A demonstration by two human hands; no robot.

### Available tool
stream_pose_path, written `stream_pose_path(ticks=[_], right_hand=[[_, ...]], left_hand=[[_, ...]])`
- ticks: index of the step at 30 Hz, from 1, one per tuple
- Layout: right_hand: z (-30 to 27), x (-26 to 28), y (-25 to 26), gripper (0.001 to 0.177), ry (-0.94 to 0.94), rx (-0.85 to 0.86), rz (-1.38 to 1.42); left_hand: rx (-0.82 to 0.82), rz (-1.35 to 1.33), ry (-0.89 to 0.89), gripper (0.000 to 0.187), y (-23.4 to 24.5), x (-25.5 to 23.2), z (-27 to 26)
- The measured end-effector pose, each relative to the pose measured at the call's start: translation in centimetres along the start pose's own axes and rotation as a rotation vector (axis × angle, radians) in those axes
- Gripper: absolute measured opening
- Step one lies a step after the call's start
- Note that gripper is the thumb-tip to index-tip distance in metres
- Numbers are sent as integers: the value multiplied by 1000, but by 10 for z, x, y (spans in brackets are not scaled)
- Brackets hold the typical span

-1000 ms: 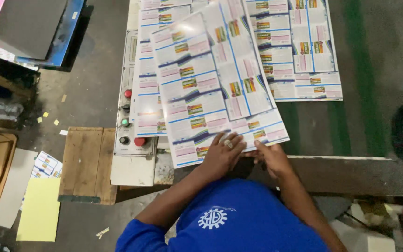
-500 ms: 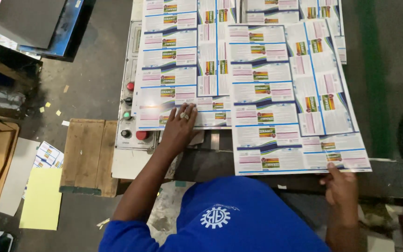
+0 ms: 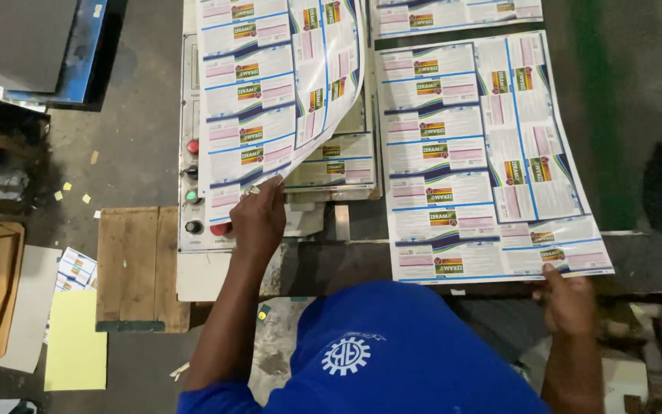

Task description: The person sorts a stack of printed paper sheets on a table, separating them into two piles. They repeatedly pick up sheets from one side and place them onto the other side, organizing the documents by hand.

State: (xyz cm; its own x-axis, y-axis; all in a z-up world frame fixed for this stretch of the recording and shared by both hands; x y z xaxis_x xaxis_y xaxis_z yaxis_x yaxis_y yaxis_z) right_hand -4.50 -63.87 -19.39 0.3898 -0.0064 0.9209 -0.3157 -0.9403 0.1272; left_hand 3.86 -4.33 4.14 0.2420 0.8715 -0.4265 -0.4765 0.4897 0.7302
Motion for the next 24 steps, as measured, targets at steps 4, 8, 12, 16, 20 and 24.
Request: stream_pose_path(ticks=[4,8,12,16,20,24], right_hand=[[22,8,-25,24,-24,15,7],[61,42,-61,22,3,44,-26],[84,100,-97,24,6,68,-64],[82,99,-103,36,-64,74,0],[43,80,-129,58,-60,109,-90],[-10,86,-207,54,137,555,-122]], left_hand=[[11,-37,8,16,-7,-3,-8],[49,-75,-11,17,-12,-15,-5],[99,-90,-9,18,-22,-20,-4],[88,-116,-35,19,-15,-40,-6],[77,-267,-213,27,-18,-78,-11],[225,-326,-313,37,-63,-110,-34]])
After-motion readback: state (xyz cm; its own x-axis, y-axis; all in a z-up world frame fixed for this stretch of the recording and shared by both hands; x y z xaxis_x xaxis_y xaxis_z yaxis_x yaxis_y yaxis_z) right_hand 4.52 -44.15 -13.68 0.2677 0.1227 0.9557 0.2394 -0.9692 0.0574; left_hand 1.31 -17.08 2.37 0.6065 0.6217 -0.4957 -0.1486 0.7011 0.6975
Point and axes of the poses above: each hand's wrist, its own z-axis towards the middle knuckle, its own y-axis out of the back of the hand, x = y × z, the point moved 7 cm from there along z, towards the middle knuckle, and after that the axes turned 9 degrees about -z, right-handed, at the moved point
